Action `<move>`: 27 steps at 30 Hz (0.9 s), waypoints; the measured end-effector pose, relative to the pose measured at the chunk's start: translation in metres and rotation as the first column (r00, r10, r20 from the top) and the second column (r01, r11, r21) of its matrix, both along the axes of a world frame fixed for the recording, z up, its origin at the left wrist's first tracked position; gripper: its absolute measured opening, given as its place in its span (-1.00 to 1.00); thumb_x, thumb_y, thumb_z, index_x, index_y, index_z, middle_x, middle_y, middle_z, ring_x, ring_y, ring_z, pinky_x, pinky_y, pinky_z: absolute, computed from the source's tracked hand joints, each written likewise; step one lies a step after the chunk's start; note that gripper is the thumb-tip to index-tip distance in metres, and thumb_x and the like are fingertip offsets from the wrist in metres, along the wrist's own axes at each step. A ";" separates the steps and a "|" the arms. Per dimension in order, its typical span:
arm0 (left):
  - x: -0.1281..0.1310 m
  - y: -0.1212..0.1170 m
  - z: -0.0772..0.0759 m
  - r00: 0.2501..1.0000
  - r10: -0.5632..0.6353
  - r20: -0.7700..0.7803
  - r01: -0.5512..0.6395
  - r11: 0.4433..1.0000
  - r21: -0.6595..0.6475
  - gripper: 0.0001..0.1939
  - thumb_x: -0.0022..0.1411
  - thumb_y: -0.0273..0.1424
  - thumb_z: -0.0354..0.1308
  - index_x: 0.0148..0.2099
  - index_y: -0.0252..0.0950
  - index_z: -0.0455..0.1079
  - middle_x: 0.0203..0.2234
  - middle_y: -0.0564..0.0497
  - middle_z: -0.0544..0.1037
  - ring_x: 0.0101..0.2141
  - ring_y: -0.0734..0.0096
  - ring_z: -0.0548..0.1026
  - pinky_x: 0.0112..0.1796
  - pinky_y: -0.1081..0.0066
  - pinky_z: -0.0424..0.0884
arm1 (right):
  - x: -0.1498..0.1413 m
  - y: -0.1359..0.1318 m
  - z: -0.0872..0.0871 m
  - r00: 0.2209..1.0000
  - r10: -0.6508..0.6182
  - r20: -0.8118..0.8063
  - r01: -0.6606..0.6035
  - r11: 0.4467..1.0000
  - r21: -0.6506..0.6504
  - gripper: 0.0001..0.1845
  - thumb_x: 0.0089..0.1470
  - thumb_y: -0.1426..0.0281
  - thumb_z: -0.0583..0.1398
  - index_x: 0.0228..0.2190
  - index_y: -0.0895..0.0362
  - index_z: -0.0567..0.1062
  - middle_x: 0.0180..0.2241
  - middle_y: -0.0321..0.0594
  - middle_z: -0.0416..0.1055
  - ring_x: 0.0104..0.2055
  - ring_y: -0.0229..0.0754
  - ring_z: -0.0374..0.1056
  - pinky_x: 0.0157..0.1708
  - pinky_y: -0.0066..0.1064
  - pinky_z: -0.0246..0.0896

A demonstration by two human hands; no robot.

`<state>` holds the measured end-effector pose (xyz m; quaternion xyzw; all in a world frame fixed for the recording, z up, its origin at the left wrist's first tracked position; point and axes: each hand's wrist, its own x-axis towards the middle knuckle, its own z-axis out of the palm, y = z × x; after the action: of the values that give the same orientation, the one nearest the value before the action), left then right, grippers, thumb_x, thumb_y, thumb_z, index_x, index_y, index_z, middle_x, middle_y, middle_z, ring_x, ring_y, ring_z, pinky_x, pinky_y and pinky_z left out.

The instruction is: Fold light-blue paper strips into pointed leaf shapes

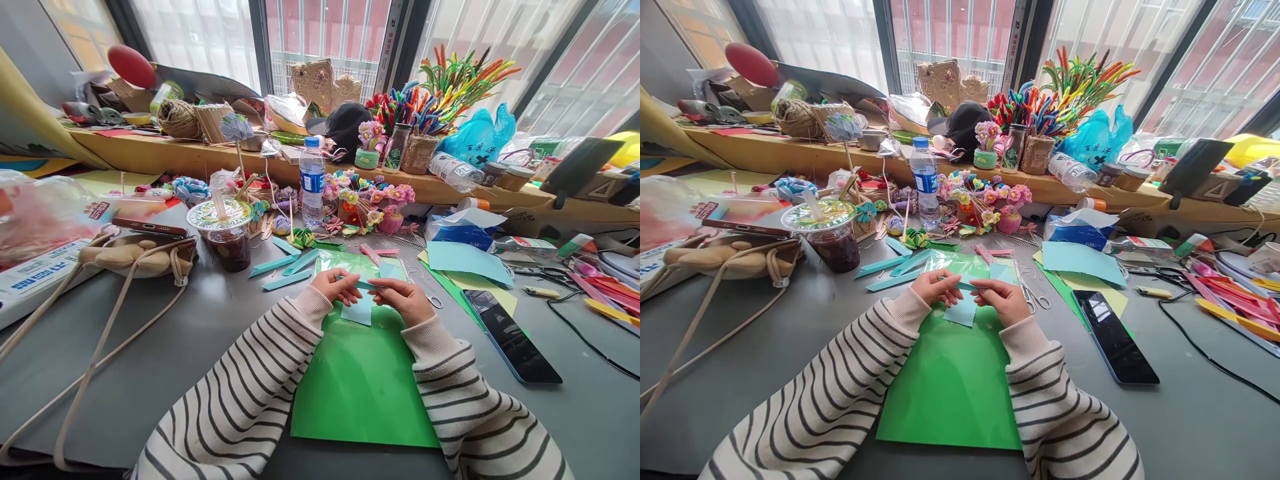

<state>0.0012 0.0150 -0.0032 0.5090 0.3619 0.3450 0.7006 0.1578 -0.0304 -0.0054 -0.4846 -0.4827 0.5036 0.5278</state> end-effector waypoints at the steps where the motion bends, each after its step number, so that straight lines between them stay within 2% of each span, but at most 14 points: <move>1: 0.000 0.000 0.000 1.000 -0.001 0.003 0.001 1.000 -0.025 -0.68 -0.19 -0.25 0.17 -0.50 -0.40 0.19 -0.70 0.00 0.45 -0.68 0.54 0.39 -0.66 0.57 0.29 | 0.000 0.000 0.000 1.000 0.005 0.017 -0.005 1.000 0.011 -0.81 -0.27 0.36 0.18 -0.48 0.12 0.50 -0.56 -0.27 0.43 -0.52 -0.30 0.33 -0.45 -0.43 0.27; 5: 0.000 -0.003 0.003 1.000 0.013 0.010 -0.013 0.999 -0.049 -0.67 -0.26 -0.31 0.22 -0.48 -0.40 0.20 -0.69 0.02 0.45 -0.65 0.51 0.41 -0.58 0.51 0.35 | -0.001 0.000 -0.001 0.997 0.021 0.079 -0.026 0.998 0.055 -0.77 -0.28 0.35 0.19 -0.45 0.14 0.48 -0.52 -0.24 0.43 -0.49 -0.27 0.33 -0.46 -0.41 0.28; 9: 0.001 -0.006 0.003 0.999 0.037 -0.005 -0.037 0.999 0.035 -0.65 -0.28 -0.30 0.22 -0.46 -0.41 0.21 -0.69 0.02 0.45 -0.63 0.49 0.42 -0.54 0.46 0.37 | -0.002 0.002 -0.003 0.986 -0.024 0.165 0.012 0.997 0.075 -0.66 -0.34 0.29 0.22 -0.40 0.17 0.45 -0.49 -0.22 0.41 -0.51 -0.26 0.31 -0.54 -0.41 0.29; 15: 0.003 -0.005 0.001 0.999 0.047 -0.011 -0.046 0.996 0.083 -0.66 -0.29 -0.30 0.22 -0.48 -0.44 0.26 -0.68 0.00 0.45 -0.63 0.47 0.42 -0.52 0.42 0.38 | -0.001 0.002 -0.003 0.979 -0.096 0.181 0.090 0.995 0.040 -0.75 -0.30 0.27 0.20 -0.55 0.21 0.44 -0.66 -0.26 0.38 -0.64 -0.32 0.27 -0.60 -0.47 0.22; 20: 0.003 -0.006 0.002 0.995 0.095 0.015 -0.096 0.993 0.067 -0.67 -0.30 -0.32 0.23 -0.49 -0.46 0.28 -0.68 -0.01 0.45 -0.63 0.44 0.43 -0.54 0.43 0.38 | -0.001 0.002 -0.003 0.970 -0.110 0.217 0.101 0.994 0.052 -0.77 -0.31 0.27 0.21 -0.60 0.20 0.42 -0.67 -0.26 0.37 -0.69 -0.35 0.22 -0.67 -0.50 0.17; 24: 0.002 -0.007 0.003 0.990 0.131 0.049 -0.135 0.988 0.078 -0.70 -0.27 -0.34 0.23 -0.48 -0.46 0.29 -0.67 -0.01 0.46 -0.61 0.44 0.44 -0.55 0.45 0.38 | 0.002 0.003 -0.002 0.949 -0.128 0.287 0.116 0.991 0.061 -0.78 -0.35 0.31 0.23 -0.58 0.21 0.43 -0.69 -0.28 0.34 -0.63 -0.32 0.24 -0.63 -0.49 0.18; 27: 0.001 -0.007 0.005 0.989 0.137 0.048 -0.140 0.988 0.061 -0.70 -0.26 -0.33 0.22 -0.48 -0.46 0.29 -0.67 -0.01 0.46 -0.62 0.44 0.43 -0.57 0.46 0.37 | 0.003 0.003 0.000 0.946 -0.107 0.307 0.107 0.994 0.017 -0.77 -0.33 0.30 0.22 -0.57 0.22 0.43 -0.69 -0.27 0.34 -0.66 -0.33 0.22 -0.61 -0.48 0.18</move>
<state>0.0025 0.0079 0.0018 0.4975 0.3697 0.4152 0.6660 0.1604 -0.0275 -0.0056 -0.5825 -0.5320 0.3927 0.4727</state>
